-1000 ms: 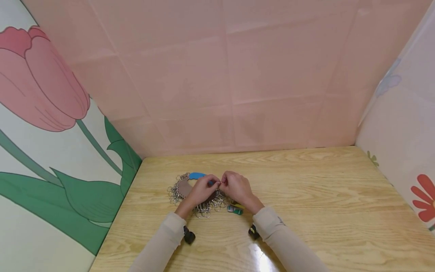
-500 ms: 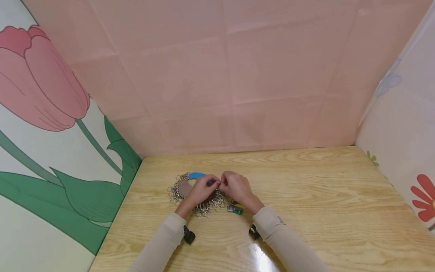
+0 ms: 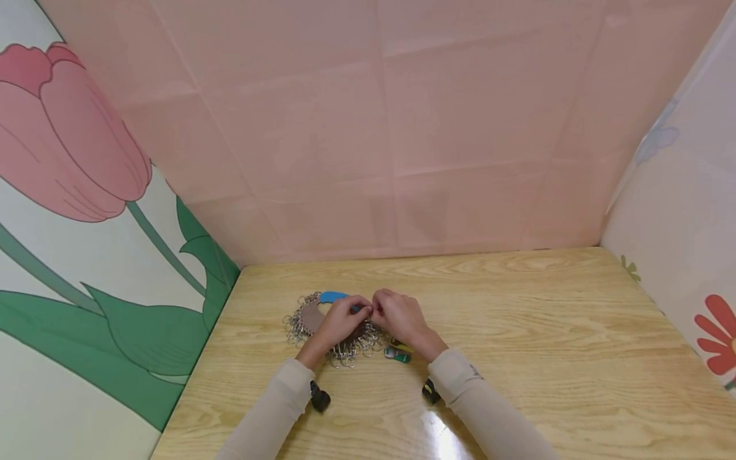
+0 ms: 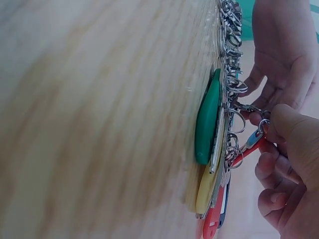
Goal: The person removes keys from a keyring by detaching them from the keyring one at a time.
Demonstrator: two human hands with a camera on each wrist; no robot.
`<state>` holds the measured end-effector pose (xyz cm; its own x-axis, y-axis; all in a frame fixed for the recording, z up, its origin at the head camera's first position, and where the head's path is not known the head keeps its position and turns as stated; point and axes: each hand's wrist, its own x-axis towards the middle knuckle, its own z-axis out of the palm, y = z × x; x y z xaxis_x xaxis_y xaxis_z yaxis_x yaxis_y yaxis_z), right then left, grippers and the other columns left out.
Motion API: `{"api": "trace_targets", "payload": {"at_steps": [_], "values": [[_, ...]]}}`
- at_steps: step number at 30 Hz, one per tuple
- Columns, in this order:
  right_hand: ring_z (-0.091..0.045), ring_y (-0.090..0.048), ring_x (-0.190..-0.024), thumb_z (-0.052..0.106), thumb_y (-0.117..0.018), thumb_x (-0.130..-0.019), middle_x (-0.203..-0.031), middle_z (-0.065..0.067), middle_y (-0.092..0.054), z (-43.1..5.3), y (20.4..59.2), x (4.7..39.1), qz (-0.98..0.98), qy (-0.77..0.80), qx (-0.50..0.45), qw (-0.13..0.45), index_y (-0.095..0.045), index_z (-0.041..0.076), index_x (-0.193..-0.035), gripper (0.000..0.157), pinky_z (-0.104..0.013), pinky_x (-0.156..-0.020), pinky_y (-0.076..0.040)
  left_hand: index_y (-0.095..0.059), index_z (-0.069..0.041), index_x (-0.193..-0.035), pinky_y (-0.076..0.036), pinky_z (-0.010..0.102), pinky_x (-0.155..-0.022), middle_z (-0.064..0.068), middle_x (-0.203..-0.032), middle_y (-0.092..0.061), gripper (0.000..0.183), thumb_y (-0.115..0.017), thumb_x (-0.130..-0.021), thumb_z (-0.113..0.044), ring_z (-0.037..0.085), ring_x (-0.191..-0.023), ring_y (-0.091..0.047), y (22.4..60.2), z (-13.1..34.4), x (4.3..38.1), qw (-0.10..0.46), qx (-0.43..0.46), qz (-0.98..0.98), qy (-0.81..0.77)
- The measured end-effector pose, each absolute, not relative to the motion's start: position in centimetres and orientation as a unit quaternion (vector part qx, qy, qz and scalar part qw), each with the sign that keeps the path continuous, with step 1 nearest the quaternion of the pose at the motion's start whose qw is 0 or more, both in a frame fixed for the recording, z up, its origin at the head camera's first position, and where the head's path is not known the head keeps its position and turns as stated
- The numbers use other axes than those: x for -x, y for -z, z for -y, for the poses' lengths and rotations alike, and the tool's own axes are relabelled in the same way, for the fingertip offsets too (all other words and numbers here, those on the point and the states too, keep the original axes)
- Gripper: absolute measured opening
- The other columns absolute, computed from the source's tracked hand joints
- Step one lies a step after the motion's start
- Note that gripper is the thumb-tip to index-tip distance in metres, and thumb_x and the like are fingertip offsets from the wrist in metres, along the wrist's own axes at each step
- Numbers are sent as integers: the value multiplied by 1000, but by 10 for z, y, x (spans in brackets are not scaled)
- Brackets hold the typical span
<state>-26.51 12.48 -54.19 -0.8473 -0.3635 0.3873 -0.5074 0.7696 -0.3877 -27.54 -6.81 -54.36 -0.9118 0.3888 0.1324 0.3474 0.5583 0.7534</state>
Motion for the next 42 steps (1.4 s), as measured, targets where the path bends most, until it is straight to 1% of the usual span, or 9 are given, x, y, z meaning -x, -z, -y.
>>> {"api": "trace_targets", "payload": {"at_steps": [6,12,20,26,30,34,42], "values": [[-5,-53,-63,13,-75,-88,-86,7,-65,-125,541,265,931,-232,-243,143,-66,19,-87,10,-28,-55,-45,-79,-14,-114,-58,39,-95,4,-114,-79,19,-63,-109,-23,19,-105,-73,544,68,276,23,-207,-883,-421],[-7,-61,-69,16,-78,-93,-93,5,-70,-122,540,264,930,-250,-229,143,-69,18,-91,10,-31,-59,-51,-79,-13,-113,-58,36,-93,4,-111,-79,19,-63,-109,-22,18,-102,-73,543,69,276,17,-207,-875,-437],[-13,-66,-76,18,-75,-99,-97,1,-73,-120,537,262,933,-292,-179,110,-73,16,-101,4,-36,-65,-55,-76,-13,-116,-58,33,-85,5,-109,-77,20,-60,-111,-24,13,-92,-70,545,74,275,29,-202,-856,-475],[-15,-68,-81,17,-72,-102,-101,-1,-75,-120,537,262,933,-302,-176,89,-77,15,-101,5,-40,-70,-57,-76,-14,-116,-58,33,-85,4,-110,-77,19,-60,-111,-24,14,-93,-70,545,75,276,30,-201,-853,-480],[-17,-71,-83,15,-70,-104,-103,-1,-75,-121,539,263,930,-294,-196,100,-76,15,-102,6,-42,-72,-59,-77,-13,-114,-58,34,-86,5,-108,-78,20,-61,-110,-24,17,-94,-71,545,75,276,26,-203,-853,-481],[-18,-73,-84,15,-70,-104,-104,2,-76,-123,540,264,932,-275,-208,115,-76,18,-103,7,-43,-72,-60,-77,-13,-114,-58,34,-82,6,-107,-78,20,-62,-110,-26,20,-91,-72,545,75,275,33,-205,-849,-486],[-17,-74,-84,17,-71,-103,-98,5,-75,-123,541,263,931,-270,-210,125,-77,19,-100,7,-46,-70,-59,-78,-16,-115,-58,33,-82,3,-109,-78,19,-62,-110,-26,16,-92,-72,545,75,274,39,-195,-857,-475]]}}
